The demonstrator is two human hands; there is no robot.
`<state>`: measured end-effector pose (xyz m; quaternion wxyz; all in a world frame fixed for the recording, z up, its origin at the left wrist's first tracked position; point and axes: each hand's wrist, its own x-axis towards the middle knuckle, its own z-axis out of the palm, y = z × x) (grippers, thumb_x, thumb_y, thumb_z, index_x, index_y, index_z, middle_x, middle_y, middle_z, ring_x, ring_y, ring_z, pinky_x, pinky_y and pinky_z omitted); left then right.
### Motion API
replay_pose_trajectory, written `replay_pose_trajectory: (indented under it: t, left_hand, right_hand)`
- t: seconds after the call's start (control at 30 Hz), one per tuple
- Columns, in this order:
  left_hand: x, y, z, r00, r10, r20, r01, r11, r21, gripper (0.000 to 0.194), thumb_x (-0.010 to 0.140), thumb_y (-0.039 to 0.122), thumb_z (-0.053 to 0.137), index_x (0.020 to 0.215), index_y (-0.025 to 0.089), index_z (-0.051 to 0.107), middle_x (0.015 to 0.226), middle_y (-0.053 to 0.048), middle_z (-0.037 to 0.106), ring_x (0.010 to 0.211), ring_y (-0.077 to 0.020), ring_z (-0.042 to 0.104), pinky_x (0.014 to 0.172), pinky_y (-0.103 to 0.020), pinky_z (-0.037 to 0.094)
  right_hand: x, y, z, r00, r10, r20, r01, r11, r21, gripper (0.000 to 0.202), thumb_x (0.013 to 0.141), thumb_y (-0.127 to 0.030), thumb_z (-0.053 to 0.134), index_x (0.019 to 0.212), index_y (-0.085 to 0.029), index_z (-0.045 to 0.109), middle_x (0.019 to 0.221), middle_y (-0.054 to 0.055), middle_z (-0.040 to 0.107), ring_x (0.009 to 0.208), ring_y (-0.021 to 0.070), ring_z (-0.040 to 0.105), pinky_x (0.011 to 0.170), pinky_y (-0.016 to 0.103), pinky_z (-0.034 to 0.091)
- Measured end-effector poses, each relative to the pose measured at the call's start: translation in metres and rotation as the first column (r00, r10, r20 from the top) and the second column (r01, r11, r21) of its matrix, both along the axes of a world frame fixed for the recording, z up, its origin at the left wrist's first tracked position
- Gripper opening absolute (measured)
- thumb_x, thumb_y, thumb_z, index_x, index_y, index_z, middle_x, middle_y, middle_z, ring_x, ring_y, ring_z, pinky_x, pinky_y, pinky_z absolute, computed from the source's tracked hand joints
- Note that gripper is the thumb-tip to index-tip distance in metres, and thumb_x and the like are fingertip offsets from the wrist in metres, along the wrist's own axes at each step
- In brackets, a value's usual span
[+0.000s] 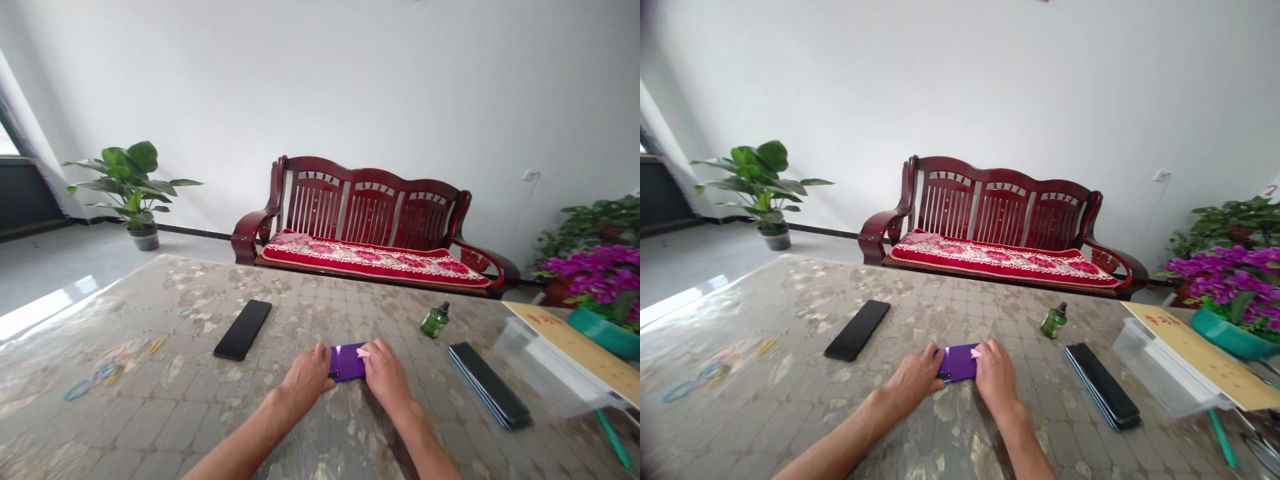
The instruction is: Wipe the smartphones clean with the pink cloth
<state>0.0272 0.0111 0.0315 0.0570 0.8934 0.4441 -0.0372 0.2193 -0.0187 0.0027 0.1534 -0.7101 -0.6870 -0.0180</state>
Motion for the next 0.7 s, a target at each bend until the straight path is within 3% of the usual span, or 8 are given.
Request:
replay_pose_trajectory:
  t: [0.13,0.33,0.43,0.57,0.7]
  left_hand:
    - [0.001,0.001,0.001,1.000,-0.025,-0.018,0.026,1.000,0.013,0.038,0.089,0.031,0.066,0.121,0.011,0.059,0.112,-0.016,0.063,0.094,-0.0272,0.068,0.080,-0.034,0.058]
    - [-0.004,0.001,-0.003,0.994,-0.106,-0.033,0.107,0.994,0.038,0.033,0.087,0.016,0.059,0.120,0.010,0.059,0.107,-0.018,0.064,0.089,-0.0276,0.069,0.072,-0.034,0.058]
    - [-0.005,-0.002,-0.009,0.992,-0.121,-0.040,0.124,0.989,0.079,0.039,0.086,0.009,0.054,0.125,0.012,0.057,0.111,-0.020,0.063,0.081,-0.0269,0.071,0.066,-0.034,0.058]
    - [-0.004,-0.005,-0.017,0.994,-0.094,-0.052,0.100,0.989,0.109,0.047,0.088,0.012,0.055,0.134,0.018,0.051,0.131,-0.028,0.054,0.080,-0.0285,0.071,0.064,-0.035,0.057]
    - [-0.003,-0.005,-0.018,0.998,-0.062,-0.011,0.063,0.995,0.078,0.049,0.087,0.019,0.062,0.135,0.022,0.048,0.121,-0.021,0.059,0.079,-0.0253,0.070,0.065,-0.030,0.055]
  right_hand:
    - [0.013,0.001,0.001,0.991,-0.126,0.034,0.126,0.992,-0.008,0.019,0.094,-0.015,0.049,0.093,-0.022,0.066,0.096,0.005,0.063,0.093,0.0181,0.058,0.078,0.025,0.037]
    - [-0.010,-0.010,0.000,0.998,0.062,-0.022,-0.062,0.998,0.000,0.023,0.096,-0.017,0.045,0.089,-0.024,0.066,0.094,0.003,0.063,0.090,0.0161,0.059,0.079,0.023,0.038]
    - [-0.003,-0.008,-0.002,0.999,0.021,-0.033,-0.020,0.999,0.035,0.020,0.092,-0.016,0.049,0.091,-0.025,0.068,0.094,0.003,0.064,0.092,0.0178,0.059,0.080,0.025,0.038]
    - [0.017,0.000,-0.003,0.989,-0.072,-0.127,0.080,0.995,0.059,0.020,0.090,-0.018,0.051,0.094,-0.024,0.070,0.093,0.004,0.066,0.092,0.0180,0.060,0.081,0.025,0.040]
    - [0.022,0.007,-0.002,0.973,-0.089,-0.215,0.095,0.995,0.015,0.021,0.090,-0.020,0.051,0.093,-0.024,0.071,0.092,0.002,0.066,0.088,0.0153,0.063,0.075,0.022,0.040]
